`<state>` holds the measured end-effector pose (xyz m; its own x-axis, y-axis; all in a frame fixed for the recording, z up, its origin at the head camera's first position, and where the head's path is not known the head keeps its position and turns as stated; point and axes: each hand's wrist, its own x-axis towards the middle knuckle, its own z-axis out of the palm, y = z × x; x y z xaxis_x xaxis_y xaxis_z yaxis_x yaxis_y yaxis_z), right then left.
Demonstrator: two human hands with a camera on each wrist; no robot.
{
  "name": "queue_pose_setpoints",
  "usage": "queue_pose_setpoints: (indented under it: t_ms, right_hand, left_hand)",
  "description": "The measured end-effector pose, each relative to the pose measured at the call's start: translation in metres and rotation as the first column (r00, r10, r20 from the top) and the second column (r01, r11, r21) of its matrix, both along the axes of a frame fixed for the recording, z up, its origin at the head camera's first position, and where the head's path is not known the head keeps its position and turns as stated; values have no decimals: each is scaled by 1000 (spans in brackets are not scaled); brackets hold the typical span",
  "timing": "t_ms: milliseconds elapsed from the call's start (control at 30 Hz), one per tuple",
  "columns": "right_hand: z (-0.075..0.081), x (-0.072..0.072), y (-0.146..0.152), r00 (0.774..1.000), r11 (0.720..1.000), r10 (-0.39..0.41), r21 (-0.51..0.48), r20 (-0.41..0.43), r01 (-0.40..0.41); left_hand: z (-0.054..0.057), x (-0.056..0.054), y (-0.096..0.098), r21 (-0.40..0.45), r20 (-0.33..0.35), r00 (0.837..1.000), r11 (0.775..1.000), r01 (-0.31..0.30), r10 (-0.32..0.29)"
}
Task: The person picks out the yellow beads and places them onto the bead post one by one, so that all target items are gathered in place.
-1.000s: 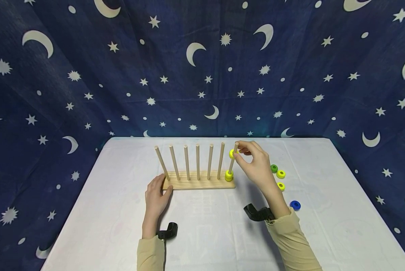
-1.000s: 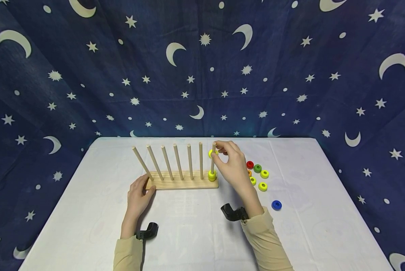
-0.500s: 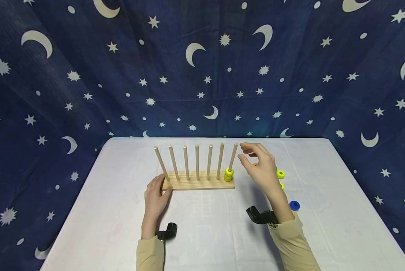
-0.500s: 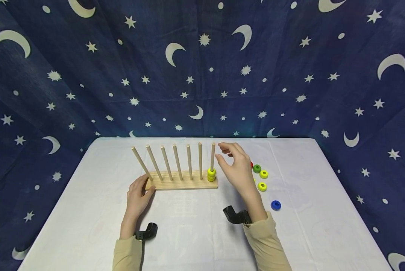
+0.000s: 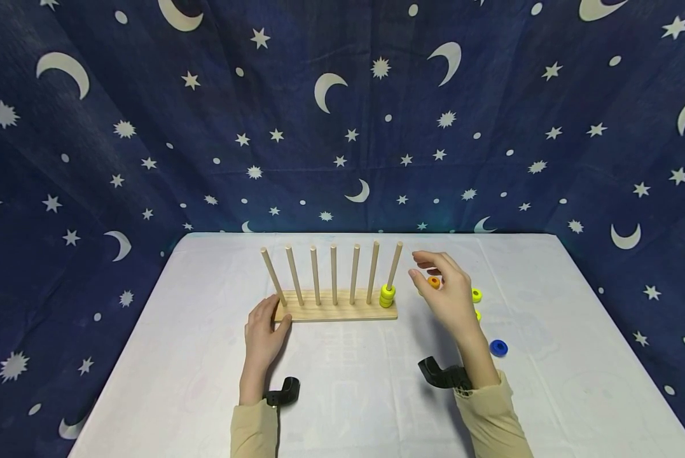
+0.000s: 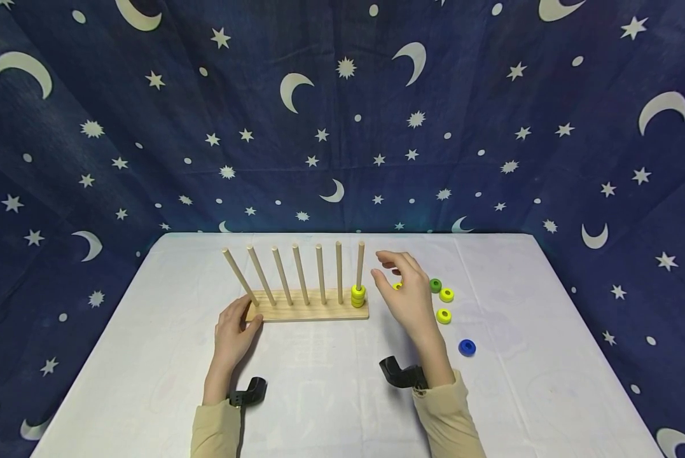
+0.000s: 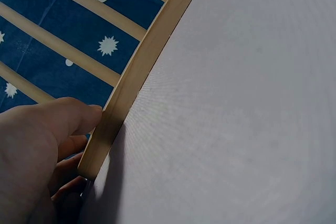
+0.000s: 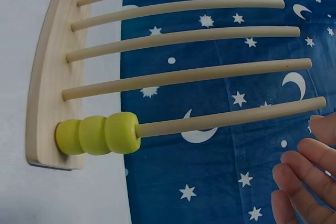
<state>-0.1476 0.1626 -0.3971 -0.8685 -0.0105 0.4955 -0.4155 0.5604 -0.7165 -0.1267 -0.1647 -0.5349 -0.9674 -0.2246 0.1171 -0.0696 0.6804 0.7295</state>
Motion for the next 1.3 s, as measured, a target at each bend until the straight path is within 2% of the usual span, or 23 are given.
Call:
queue_pose_setpoints:
  t_ms: [100, 500, 933, 1133, 1300]
  right_hand:
    - [-6, 1, 3, 1000, 1000, -4, -25, -9, 4]
    - [-29, 10, 14, 997, 994, -67, -85, 41, 70]
    - [-48, 13, 27, 995, 985, -94, -146, 18, 96]
    - [-54, 11, 30, 994, 986, -104, -132, 19, 106]
    - [-59, 11, 35, 991, 983, -123, -131, 49, 128]
  left_hand:
    - [1, 0, 0, 0, 2, 1000, 1000, -1, 1]
    - [0, 0, 0, 5, 7, 1000, 1000, -5, 5]
    - [-1, 0, 2, -2, -5, 1000, 1000, -18, 18]
    - [0, -1, 1, -2, 11, 1000, 1000, -14, 14]
    - [-2, -1, 1, -1, -4, 1000, 1000, -15, 15]
